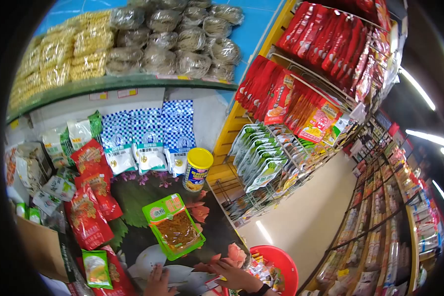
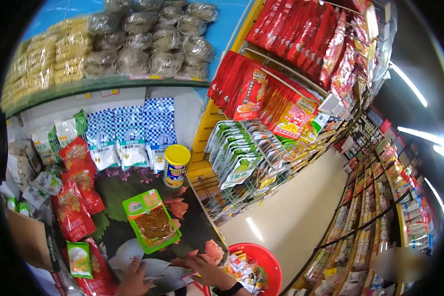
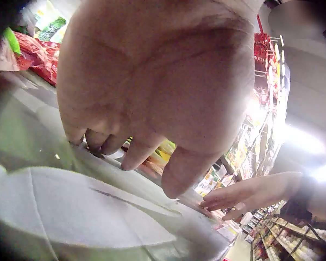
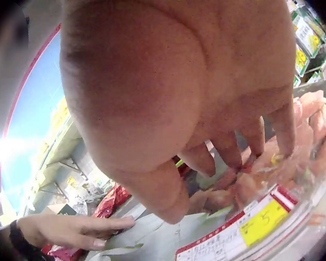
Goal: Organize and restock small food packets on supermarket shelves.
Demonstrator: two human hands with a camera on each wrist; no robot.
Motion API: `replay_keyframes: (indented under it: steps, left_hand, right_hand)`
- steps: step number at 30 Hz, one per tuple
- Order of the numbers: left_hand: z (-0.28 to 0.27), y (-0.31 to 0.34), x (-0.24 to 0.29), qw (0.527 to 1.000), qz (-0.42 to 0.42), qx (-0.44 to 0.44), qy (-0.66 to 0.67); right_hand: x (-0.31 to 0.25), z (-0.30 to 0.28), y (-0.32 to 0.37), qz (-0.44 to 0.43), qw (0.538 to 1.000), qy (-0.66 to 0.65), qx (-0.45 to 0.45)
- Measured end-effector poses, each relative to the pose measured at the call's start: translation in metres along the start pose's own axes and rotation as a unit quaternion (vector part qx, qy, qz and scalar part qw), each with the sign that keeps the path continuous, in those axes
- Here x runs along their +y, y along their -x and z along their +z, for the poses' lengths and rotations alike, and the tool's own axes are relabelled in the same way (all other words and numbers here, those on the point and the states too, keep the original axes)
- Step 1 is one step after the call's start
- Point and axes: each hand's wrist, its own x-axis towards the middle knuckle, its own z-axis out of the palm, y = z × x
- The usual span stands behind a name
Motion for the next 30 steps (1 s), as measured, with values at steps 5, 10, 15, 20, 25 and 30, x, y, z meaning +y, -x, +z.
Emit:
replay_keyframes:
  steps: [5,10,15,20,25,30]
  left_hand:
    - [-0.006,-0.011,-0.008,0.998,0.034,-0.053,-0.005]
    - [-0.009,-0.015,-0.009,0.994,0.053,-0.091,-0.044]
    - [-0.011,-0.016,-0.010,0.990,0.048,-0.124,-0.051]
    - [-0.007,-0.021,-0.019,0.988,0.057,-0.129,-0.065]
    - [-0.010,-0.020,-0.009,0.987,0.028,-0.140,-0.079]
    - [-0.005,-0.014,0.012,0.989,-0.038,-0.110,-0.087]
  right_hand:
    - [0.005,0.017,0.000,0.000,0.997,-0.024,0.066]
    - [-0.014,0.017,0.000,0.072,0.996,-0.019,0.050]
    - [-0.026,0.034,-0.001,0.123,0.989,0.019,0.082]
    - [-0.031,0.029,0.000,0.110,0.988,0.047,0.093]
    - [-0.026,0.032,0.006,0.104,0.989,0.011,0.105]
    - [-0.052,0.025,0.072,0.038,0.973,-0.120,0.192]
